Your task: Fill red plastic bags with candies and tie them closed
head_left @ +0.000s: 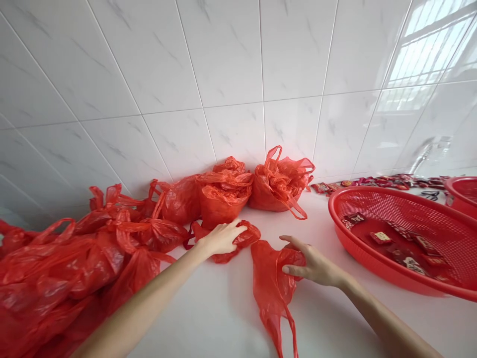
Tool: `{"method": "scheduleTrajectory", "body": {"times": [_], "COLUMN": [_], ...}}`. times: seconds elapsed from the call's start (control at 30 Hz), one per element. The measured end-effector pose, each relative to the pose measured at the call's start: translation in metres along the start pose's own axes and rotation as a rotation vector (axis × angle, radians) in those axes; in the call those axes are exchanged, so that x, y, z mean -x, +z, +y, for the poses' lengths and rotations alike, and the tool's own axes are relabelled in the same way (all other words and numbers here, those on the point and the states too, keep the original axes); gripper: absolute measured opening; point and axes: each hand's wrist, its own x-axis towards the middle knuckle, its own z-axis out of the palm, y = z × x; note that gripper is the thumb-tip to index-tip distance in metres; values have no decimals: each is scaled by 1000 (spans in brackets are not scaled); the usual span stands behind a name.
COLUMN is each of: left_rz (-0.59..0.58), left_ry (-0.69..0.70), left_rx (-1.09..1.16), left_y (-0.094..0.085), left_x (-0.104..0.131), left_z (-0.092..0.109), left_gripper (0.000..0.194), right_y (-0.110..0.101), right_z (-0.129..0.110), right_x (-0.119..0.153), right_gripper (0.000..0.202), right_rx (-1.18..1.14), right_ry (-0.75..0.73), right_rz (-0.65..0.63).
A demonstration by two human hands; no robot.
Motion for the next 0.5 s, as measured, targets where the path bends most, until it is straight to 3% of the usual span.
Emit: {"method": "scheduleTrajectory", "body": {"times": [0.03, 0.1, 0.2, 0.27, 0.3, 0.37, 0.43, 0.5], "left_rz": [-1, 111, 646, 993, 1063, 1086, 900, 766], "left_ry": [6, 30, 45, -49, -84, -107, -58, 8], "left_rx": [-3, 11, 44, 34, 38, 54, 118, 174], "left_y": [-5, -25, -79, -117, -133, -154, -158, -151], "left_x": [1, 2, -2, -15, -25, -51, -79, -101], "left_z": [-1, -5, -13, -18, -21, -25, -31, -37], "left_gripper": [52, 47, 39, 35, 36, 38, 47, 59], "right_y": [1, 1, 2, 3, 4, 4, 4, 2], "right_z": [0, 1, 2, 3, 3, 2, 0, -4], "right_x": [0, 0, -1, -2, -2, -2, -2, -1], "right_gripper": [79, 76, 75, 75, 75, 75, 75, 75], "right_rx": [3, 5, 5, 6, 3, -6, -1, 18], "right_ry": [-3, -12, -18, -11, -9, -3, 6, 20], "right_rz": [-2, -12, -27, -28, -30, -39, -43, -31]}}
